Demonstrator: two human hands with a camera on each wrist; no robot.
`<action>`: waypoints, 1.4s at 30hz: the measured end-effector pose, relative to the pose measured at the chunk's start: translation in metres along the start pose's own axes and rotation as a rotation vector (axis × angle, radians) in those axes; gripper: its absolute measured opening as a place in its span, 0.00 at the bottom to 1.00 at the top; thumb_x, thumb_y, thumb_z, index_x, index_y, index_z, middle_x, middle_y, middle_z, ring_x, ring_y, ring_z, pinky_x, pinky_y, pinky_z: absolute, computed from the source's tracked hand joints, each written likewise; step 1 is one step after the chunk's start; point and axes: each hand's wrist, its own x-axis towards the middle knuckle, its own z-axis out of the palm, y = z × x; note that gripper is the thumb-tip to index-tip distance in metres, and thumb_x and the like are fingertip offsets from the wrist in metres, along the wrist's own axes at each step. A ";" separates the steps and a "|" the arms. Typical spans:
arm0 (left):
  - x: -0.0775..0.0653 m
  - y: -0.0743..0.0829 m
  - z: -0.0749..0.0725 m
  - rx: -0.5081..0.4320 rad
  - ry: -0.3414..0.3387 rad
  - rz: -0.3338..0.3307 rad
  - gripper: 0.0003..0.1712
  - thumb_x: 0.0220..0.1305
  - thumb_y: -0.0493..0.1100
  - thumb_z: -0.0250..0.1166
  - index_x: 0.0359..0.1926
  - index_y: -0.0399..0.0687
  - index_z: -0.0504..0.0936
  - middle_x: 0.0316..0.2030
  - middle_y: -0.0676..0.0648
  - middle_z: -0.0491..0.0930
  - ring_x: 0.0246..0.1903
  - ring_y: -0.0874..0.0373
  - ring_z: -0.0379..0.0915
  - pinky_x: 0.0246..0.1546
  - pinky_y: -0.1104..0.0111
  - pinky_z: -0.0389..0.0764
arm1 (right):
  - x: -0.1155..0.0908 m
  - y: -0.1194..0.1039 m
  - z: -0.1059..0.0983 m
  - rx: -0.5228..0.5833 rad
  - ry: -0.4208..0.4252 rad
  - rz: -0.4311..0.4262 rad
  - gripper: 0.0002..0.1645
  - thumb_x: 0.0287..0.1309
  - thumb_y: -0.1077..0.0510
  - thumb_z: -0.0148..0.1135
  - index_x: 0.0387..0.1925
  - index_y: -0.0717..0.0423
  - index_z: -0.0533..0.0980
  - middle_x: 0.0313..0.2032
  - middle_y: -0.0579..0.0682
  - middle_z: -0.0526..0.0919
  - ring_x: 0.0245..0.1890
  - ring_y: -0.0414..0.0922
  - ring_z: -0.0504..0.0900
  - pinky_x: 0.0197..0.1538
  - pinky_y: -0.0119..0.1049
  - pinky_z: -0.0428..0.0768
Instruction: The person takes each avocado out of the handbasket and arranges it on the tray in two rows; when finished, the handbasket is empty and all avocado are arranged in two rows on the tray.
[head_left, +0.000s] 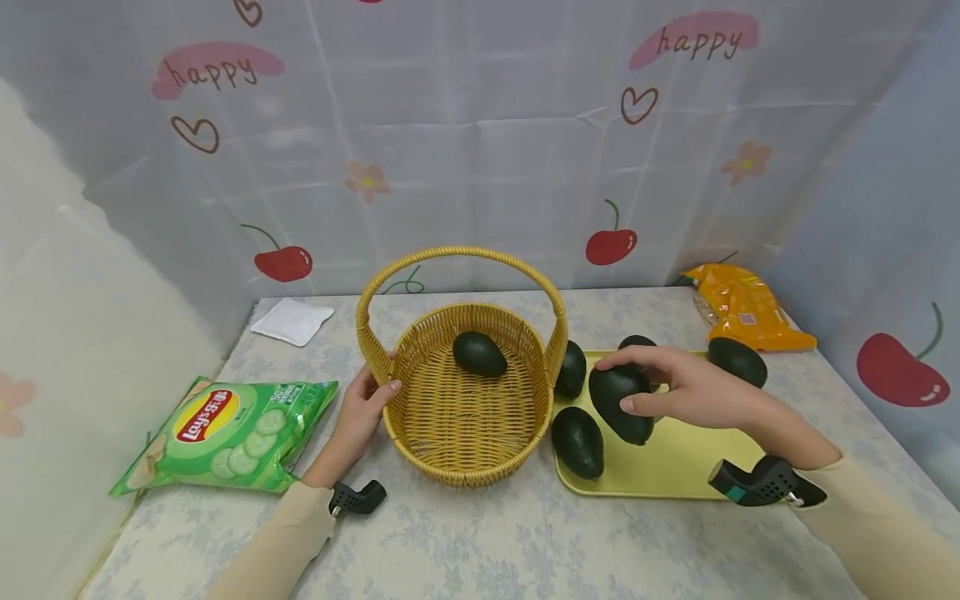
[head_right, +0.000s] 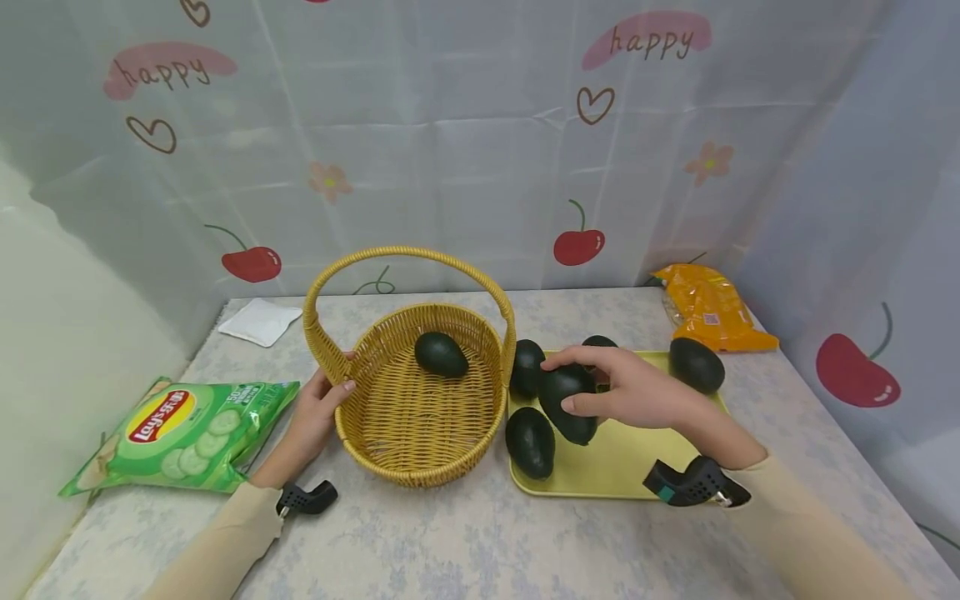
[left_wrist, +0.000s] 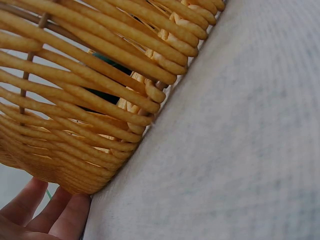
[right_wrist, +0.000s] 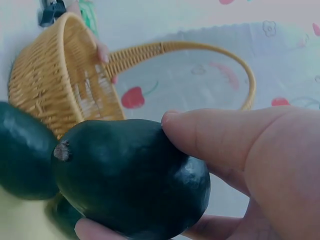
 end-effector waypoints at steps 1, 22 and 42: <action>0.000 0.000 0.000 0.000 0.001 0.001 0.30 0.73 0.37 0.58 0.74 0.43 0.66 0.68 0.33 0.71 0.56 0.61 0.74 0.46 0.76 0.81 | -0.002 0.003 0.000 0.017 0.000 0.006 0.27 0.68 0.56 0.64 0.67 0.53 0.73 0.65 0.62 0.75 0.40 0.36 0.82 0.39 0.35 0.84; 0.000 0.000 0.001 -0.007 -0.009 0.018 0.30 0.74 0.36 0.56 0.75 0.41 0.65 0.67 0.31 0.71 0.55 0.62 0.75 0.46 0.76 0.80 | -0.027 0.058 0.008 0.169 0.059 0.072 0.30 0.69 0.60 0.63 0.68 0.64 0.68 0.69 0.74 0.64 0.45 0.34 0.84 0.37 0.41 0.87; 0.000 -0.002 -0.001 -0.020 -0.017 0.021 0.30 0.74 0.36 0.57 0.75 0.42 0.65 0.69 0.32 0.69 0.56 0.68 0.74 0.50 0.78 0.78 | -0.029 0.079 0.015 0.222 -0.004 0.126 0.30 0.68 0.60 0.63 0.66 0.68 0.67 0.68 0.80 0.60 0.41 0.38 0.85 0.35 0.43 0.87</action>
